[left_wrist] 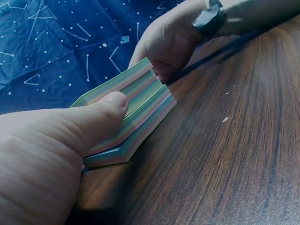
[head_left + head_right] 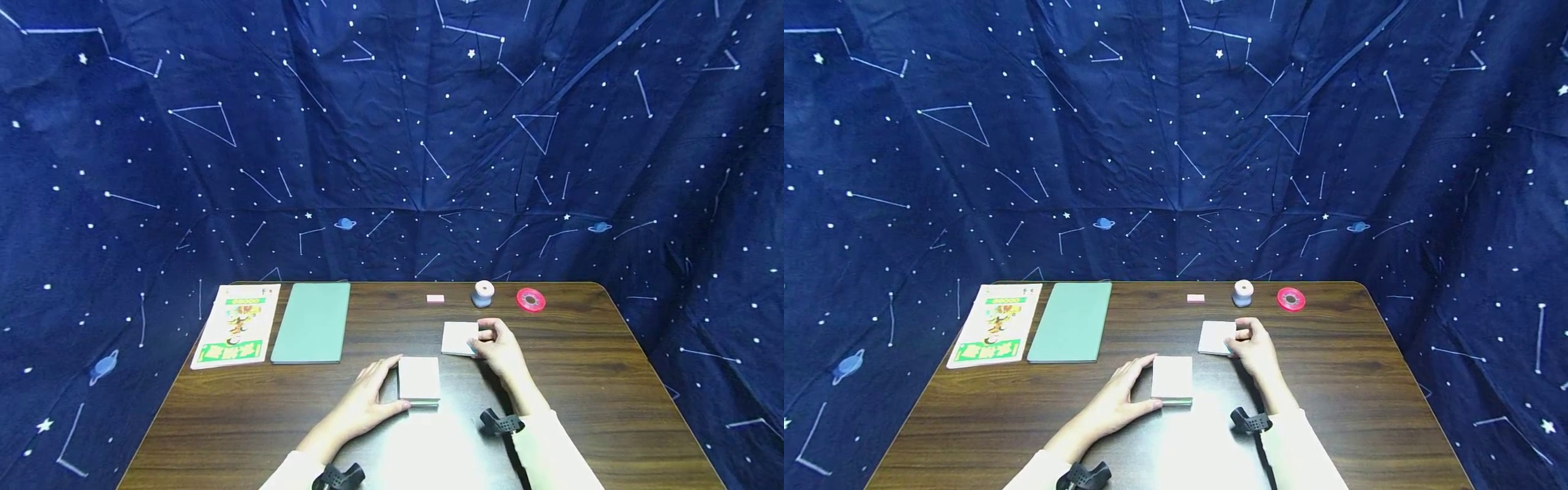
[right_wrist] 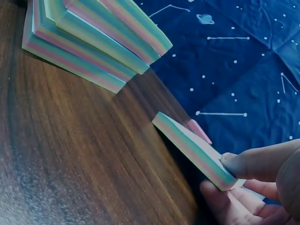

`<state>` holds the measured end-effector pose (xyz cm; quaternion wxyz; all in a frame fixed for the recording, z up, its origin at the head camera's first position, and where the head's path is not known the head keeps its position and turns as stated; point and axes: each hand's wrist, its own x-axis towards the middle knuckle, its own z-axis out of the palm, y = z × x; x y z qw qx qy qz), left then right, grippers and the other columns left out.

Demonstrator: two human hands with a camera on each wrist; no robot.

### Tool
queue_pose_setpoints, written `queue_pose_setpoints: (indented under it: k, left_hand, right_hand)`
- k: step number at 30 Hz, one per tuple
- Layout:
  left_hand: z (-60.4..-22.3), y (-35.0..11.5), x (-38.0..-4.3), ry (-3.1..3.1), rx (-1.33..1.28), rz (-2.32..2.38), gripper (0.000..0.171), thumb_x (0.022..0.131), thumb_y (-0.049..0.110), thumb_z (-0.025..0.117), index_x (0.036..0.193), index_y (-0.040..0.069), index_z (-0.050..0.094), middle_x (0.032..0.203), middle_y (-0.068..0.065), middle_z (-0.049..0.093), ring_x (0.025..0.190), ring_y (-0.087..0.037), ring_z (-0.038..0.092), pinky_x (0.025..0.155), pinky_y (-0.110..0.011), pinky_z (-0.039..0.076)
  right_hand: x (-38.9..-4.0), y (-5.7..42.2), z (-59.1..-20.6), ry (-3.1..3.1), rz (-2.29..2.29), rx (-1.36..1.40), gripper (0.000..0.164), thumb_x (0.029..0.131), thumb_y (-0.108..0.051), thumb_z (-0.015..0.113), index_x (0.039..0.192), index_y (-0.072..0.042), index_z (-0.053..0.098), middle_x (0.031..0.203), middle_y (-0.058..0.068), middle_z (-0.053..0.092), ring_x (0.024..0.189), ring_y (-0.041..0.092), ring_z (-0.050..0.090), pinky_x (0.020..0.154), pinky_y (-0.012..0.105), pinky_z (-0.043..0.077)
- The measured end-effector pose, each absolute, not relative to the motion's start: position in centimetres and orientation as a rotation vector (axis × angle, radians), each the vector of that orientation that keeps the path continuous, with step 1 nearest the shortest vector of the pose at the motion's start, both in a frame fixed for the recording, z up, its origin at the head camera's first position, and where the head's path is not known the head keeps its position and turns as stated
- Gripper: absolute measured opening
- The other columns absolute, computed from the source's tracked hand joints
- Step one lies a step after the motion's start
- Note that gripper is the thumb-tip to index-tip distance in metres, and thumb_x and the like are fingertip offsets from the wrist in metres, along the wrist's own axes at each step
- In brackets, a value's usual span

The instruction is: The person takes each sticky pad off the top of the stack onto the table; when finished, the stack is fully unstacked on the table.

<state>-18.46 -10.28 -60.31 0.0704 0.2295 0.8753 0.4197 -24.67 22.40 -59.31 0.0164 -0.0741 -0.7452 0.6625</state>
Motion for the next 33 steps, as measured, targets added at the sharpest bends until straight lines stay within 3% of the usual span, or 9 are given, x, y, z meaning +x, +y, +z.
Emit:
queue_pose_setpoints:
  k: [3,6,12,16,26,33]
  left_hand:
    - [-60.32,-10.21,-18.41,2.64,0.702,1.263,0.091,0.094,0.054,0.083,0.167,0.02,0.041,0.16,-0.002,0.057,0.155,-0.032,0.047,0.131,-0.066,0.03]
    - [-60.26,-10.26,-18.45,2.654,0.707,1.268,0.091,0.093,0.054,0.083,0.166,0.017,0.043,0.159,-0.004,0.058,0.154,-0.034,0.047,0.13,-0.068,0.029]
    - [-60.28,-10.3,-18.37,2.656,0.697,1.269,0.09,0.094,0.054,0.083,0.166,0.017,0.043,0.16,-0.006,0.057,0.154,-0.035,0.047,0.131,-0.067,0.029]
    - [-60.31,-10.18,-18.36,2.661,0.705,1.252,0.09,0.094,0.053,0.082,0.166,0.018,0.042,0.16,-0.004,0.057,0.154,-0.033,0.048,0.131,-0.066,0.03]
    - [-60.12,-9.97,-18.38,2.673,0.7,1.242,0.09,0.094,0.053,0.083,0.166,0.019,0.043,0.157,-0.002,0.059,0.153,-0.032,0.049,0.13,-0.063,0.033]
    - [-60.08,-10.0,-18.45,2.677,0.698,1.237,0.091,0.093,0.053,0.084,0.166,0.017,0.044,0.157,-0.003,0.059,0.153,-0.032,0.048,0.131,-0.062,0.032]
  right_hand:
    - [-24.79,22.33,-59.58,-2.342,2.018,-0.215,0.047,0.093,0.007,0.076,0.136,0.008,0.059,0.099,0.021,0.075,0.067,0.01,0.068,0.06,0.025,0.063]
    - [-25.08,22.27,-59.79,-2.371,1.964,-0.201,0.046,0.092,0.004,0.078,0.135,0.006,0.062,0.096,0.017,0.074,0.064,0.011,0.067,0.057,0.025,0.062]
    - [-25.18,22.34,-59.94,-2.418,1.889,-0.203,0.045,0.09,-0.001,0.082,0.132,0.003,0.066,0.083,0.003,0.064,0.053,0.008,0.055,0.043,0.022,0.047]
    - [-25.23,22.35,-60.02,-2.491,1.724,-0.193,0.043,0.089,-0.006,0.085,0.13,-0.001,0.07,0.079,0.0,0.059,0.053,0.006,0.051,0.045,0.02,0.042]
    - [-25.41,21.78,-59.99,-2.609,1.277,-0.174,0.039,0.086,-0.017,0.09,0.123,-0.009,0.078,0.077,0.002,0.064,0.067,0.013,0.053,0.063,0.028,0.043]
    - [-25.33,21.86,-59.76,-2.579,1.427,-0.198,0.038,0.091,-0.016,0.085,0.127,-0.006,0.075,0.081,0.004,0.068,0.055,0.008,0.056,0.048,0.023,0.048]
